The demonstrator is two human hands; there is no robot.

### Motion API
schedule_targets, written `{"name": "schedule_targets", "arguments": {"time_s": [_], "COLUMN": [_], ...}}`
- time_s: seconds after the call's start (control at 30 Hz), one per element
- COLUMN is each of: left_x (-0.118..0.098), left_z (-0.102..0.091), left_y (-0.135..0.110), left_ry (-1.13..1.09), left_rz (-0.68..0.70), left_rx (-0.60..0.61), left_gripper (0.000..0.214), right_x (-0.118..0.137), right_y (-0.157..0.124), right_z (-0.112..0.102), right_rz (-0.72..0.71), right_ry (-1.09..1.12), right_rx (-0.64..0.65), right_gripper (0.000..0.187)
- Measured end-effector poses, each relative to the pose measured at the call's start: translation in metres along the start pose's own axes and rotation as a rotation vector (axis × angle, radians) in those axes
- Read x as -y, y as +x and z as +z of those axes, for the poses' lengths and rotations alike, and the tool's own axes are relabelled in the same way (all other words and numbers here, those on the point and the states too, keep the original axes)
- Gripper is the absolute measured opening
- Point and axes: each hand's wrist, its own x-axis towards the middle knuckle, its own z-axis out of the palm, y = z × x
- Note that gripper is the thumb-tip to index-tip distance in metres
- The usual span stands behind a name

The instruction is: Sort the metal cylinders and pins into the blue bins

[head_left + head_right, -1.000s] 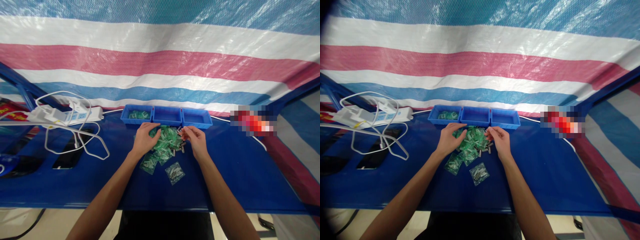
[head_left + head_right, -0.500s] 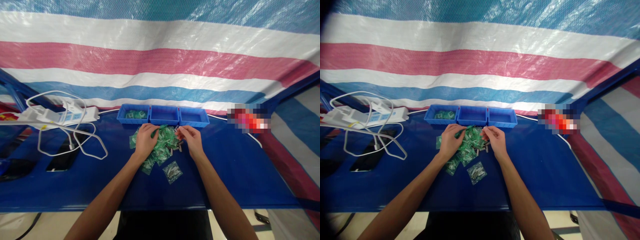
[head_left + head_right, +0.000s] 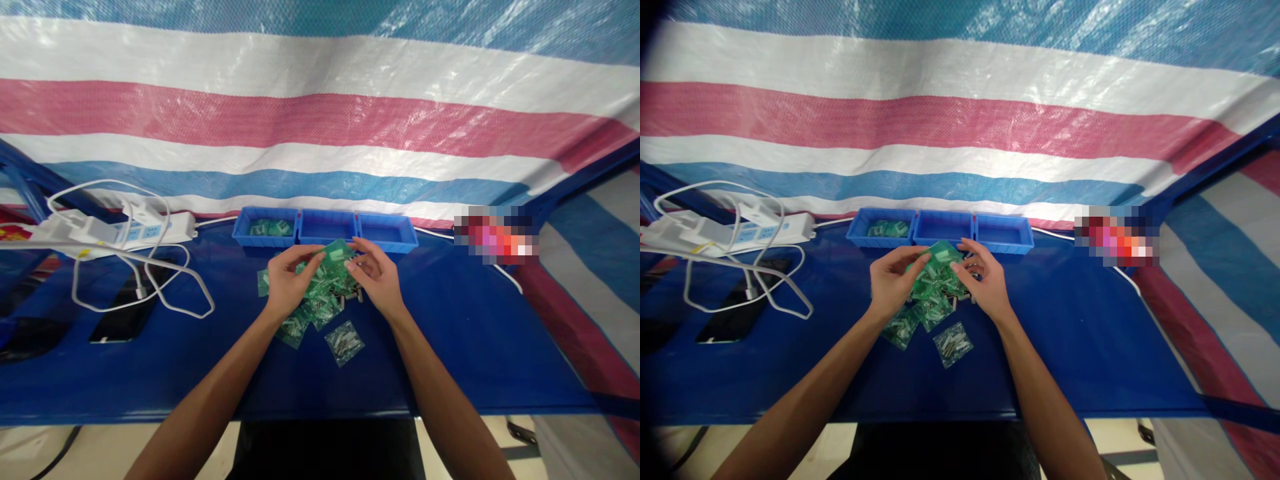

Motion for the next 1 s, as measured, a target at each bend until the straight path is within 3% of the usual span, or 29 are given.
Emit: {"name": "schedule_targets", "arguments": {"time_s": [0.1, 0.2, 0.43, 0.6, 0.73, 0.93, 1.0], "left_x": [-0.001, -0.003, -0.013, -0.013, -0.009, 0.007, 0.011], "left_z": [0.002, 0.002, -0.001, -0.002, -0.002, -0.008, -0.012], "left_y": [0.001, 0.002, 0.000, 0.000, 0.003, 0.018, 0.023], "left_ry": [-0.129, -0.176, -0.091, -0.056, -0.113, -0.283, -0.349], "left_rz": [-0.157, -0.226, -0.218, -0.235, -0.248, -0.325, -0.375], "left_rx": [0.057, 0.111, 0.328, 0.391, 0.311, -0.033, -0.097], "left_gripper": [0.032, 0.037, 0.038, 0.043, 0.047, 0.043, 0.043], "right_x": [0.001, 0.002, 0.000, 0.003, 0.001, -0.004, -0.005], "right_y": [-0.001, -0.001, -0.001, -0.001, -0.001, 0.002, 0.003], "right_z": [0.002, 0.004, 0.004, 0.006, 0.005, 0.000, 0.000], "right_rz": [0.094, 0.115, 0.124, 0.146, 0.150, 0.162, 0.170], "right_ry": [0.047, 0.062, 0.101, 0.078, 0.107, 0.080, 0.088], "right_rx": [0.040, 0.013, -0.024, -0.020, -0.023, -0.055, -0.059], "right_gripper": [0.032, 0.028, 0.027, 0.032, 0.031, 0.029, 0.028]}}
